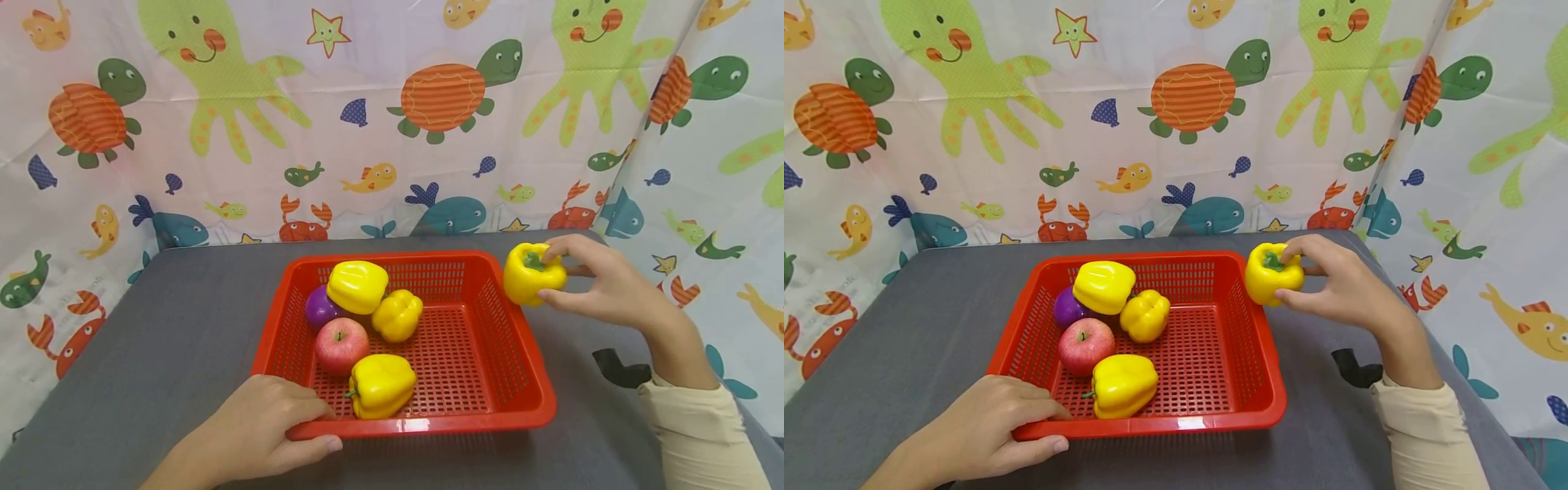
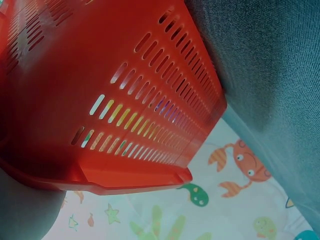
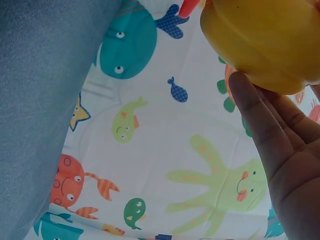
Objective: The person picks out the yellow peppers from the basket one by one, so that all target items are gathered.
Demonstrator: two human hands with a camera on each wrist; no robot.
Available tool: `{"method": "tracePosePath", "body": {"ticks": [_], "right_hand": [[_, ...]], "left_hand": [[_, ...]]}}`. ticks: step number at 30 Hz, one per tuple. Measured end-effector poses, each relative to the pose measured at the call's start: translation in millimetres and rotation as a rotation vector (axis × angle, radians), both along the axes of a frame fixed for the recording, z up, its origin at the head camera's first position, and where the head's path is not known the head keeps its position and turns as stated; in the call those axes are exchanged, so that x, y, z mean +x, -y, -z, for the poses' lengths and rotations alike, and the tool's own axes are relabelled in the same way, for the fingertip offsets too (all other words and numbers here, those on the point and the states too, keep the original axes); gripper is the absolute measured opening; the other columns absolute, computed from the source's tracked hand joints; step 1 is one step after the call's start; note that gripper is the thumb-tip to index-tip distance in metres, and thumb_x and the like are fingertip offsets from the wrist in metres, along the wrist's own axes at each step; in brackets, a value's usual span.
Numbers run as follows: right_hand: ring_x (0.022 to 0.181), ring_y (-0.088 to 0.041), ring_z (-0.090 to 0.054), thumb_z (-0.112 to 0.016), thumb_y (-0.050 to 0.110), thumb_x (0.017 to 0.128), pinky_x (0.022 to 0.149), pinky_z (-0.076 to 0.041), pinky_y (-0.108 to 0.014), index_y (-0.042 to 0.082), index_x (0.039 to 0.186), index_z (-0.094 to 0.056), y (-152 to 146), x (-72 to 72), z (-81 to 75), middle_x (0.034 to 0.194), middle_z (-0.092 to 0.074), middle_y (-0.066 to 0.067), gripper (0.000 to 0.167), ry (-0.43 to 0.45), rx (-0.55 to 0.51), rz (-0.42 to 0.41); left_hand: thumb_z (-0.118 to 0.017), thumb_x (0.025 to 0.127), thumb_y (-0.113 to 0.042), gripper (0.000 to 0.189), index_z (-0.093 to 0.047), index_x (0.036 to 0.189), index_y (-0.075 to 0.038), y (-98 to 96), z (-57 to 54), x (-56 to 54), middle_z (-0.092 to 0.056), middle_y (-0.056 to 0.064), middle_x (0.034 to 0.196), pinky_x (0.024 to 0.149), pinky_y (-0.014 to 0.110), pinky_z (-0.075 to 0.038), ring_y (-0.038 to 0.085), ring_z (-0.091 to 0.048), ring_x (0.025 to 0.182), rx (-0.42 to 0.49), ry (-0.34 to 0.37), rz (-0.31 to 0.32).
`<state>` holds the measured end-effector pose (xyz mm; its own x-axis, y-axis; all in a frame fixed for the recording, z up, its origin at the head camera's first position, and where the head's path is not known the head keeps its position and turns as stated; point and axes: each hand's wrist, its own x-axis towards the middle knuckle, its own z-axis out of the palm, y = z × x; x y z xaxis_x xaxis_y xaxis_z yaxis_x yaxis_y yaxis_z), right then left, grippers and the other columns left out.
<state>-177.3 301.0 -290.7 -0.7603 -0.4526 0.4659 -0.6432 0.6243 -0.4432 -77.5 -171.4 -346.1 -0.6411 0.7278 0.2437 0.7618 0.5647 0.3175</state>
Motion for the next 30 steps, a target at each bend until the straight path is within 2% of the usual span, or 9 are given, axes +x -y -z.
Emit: {"method": "tracePosePath", "body": {"ticks": [14, 23, 26, 30], "right_hand": [[0.106, -0.007, -0.052, -0.087, -0.001, 0.071, 0.080, -0.046, -0.010, 0.009, 0.109, -0.063, -12, -8.4, 6.9, 0.114, -0.060, 0.001, 0.046, 0.053, -0.028, 0.068], [0.103, -0.008, -0.052, -0.087, 0.003, 0.073, 0.081, -0.046, -0.011, 0.009, 0.106, -0.062, -15, -15.0, 13.6, 0.110, -0.062, 0.001, 0.042, 0.076, 0.000, 0.098], [0.102, -0.010, -0.053, -0.088, 0.005, 0.074, 0.081, -0.050, -0.018, 0.010, 0.104, -0.061, -15, -17.4, 16.5, 0.109, -0.063, 0.001, 0.040, 0.088, 0.025, 0.107], [0.102, -0.014, -0.055, -0.088, 0.006, 0.074, 0.080, -0.057, -0.041, 0.010, 0.102, -0.062, -16, -21.1, 21.9, 0.110, -0.063, -0.001, 0.039, 0.097, 0.040, 0.105]], "left_hand": [[-0.069, 0.090, -0.050, 0.019, -0.074, 0.092, -0.032, -0.4, 0.5, -0.5, -0.059, -0.029, 0.078, 0.056, 0.016, -0.040, -0.009, -0.047, 0.061, -0.009, -0.026, -0.001], [-0.068, 0.090, -0.051, 0.021, -0.075, 0.093, -0.031, -0.4, -0.4, -0.3, -0.061, -0.028, 0.079, 0.056, 0.016, -0.041, -0.009, -0.048, 0.061, -0.010, -0.006, -0.011], [-0.068, 0.090, -0.052, 0.022, -0.075, 0.094, -0.032, -0.5, -0.3, 0.0, -0.062, -0.027, 0.079, 0.057, 0.016, -0.042, -0.009, -0.049, 0.062, -0.014, -0.006, -0.012], [-0.068, 0.090, -0.052, 0.022, -0.075, 0.094, -0.031, -0.4, -0.2, 0.0, -0.063, -0.027, 0.080, 0.057, 0.016, -0.042, -0.009, -0.049, 0.062, -0.014, 0.001, -0.011]]}}
